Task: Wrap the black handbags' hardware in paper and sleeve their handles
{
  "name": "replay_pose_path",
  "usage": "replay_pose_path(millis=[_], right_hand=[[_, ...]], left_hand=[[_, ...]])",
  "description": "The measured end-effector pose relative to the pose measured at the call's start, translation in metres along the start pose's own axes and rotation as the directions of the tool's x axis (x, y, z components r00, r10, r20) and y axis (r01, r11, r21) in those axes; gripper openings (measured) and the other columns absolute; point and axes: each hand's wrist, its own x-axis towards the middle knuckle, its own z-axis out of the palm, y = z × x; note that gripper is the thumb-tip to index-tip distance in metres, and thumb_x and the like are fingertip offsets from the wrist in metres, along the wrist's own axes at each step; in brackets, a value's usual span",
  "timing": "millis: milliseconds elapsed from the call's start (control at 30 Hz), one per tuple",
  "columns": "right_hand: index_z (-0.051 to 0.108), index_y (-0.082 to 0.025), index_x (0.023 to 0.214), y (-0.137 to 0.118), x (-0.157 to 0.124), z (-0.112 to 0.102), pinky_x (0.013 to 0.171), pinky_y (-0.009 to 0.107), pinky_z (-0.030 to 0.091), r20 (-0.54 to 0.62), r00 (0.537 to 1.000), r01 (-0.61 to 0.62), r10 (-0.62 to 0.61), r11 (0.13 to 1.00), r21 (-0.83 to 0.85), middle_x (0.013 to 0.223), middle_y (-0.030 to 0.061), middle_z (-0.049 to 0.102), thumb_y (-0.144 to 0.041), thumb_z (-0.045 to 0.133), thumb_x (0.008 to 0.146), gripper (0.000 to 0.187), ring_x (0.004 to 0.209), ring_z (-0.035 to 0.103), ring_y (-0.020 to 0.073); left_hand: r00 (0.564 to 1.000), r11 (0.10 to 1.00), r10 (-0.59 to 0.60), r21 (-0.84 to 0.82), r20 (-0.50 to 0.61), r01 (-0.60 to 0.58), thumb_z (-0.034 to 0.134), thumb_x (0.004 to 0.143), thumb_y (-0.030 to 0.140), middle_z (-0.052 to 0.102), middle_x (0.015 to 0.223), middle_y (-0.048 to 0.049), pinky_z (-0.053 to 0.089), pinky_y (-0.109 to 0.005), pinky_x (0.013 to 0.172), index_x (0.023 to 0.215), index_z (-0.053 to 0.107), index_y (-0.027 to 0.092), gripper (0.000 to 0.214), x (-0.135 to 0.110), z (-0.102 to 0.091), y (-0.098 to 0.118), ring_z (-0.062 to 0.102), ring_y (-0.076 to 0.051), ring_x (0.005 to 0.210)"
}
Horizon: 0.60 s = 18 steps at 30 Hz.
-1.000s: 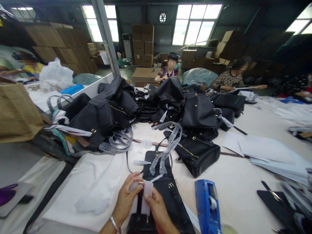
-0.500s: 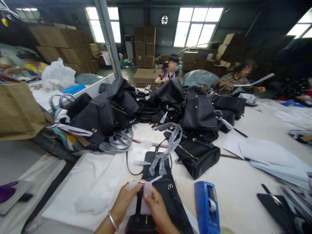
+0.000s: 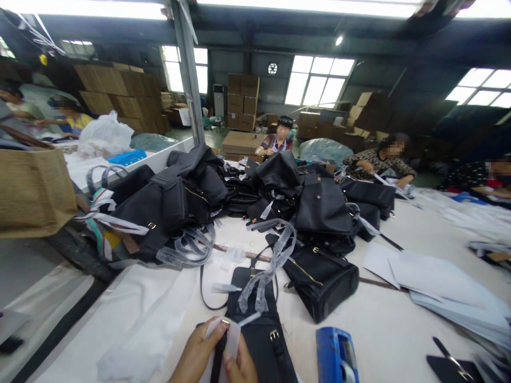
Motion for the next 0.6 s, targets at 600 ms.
replay_pose_path(millis=[600], right_hand=[[0.061, -0.023, 0.118, -0.017, -0.002, -0.009, 0.086, 0.037, 0.049, -0.134, 0.989, -0.001, -0.055, 0.925, -0.380, 0.112, 0.0094, 0.068, -0.053, 0.051, 0.080, 0.049, 0.102, 0.063, 0.0312]], left_hand=[[0.997, 0.996, -0.037, -0.086, -0.074, 0.031, 0.061, 0.073, 0.054, 0.074, 0.098, -0.0071, 0.048, -0.038, 0.091, 0.096, 0.071, 0.018, 0.044, -0.004, 0.013, -0.005, 0.065, -0.028, 0.095]])
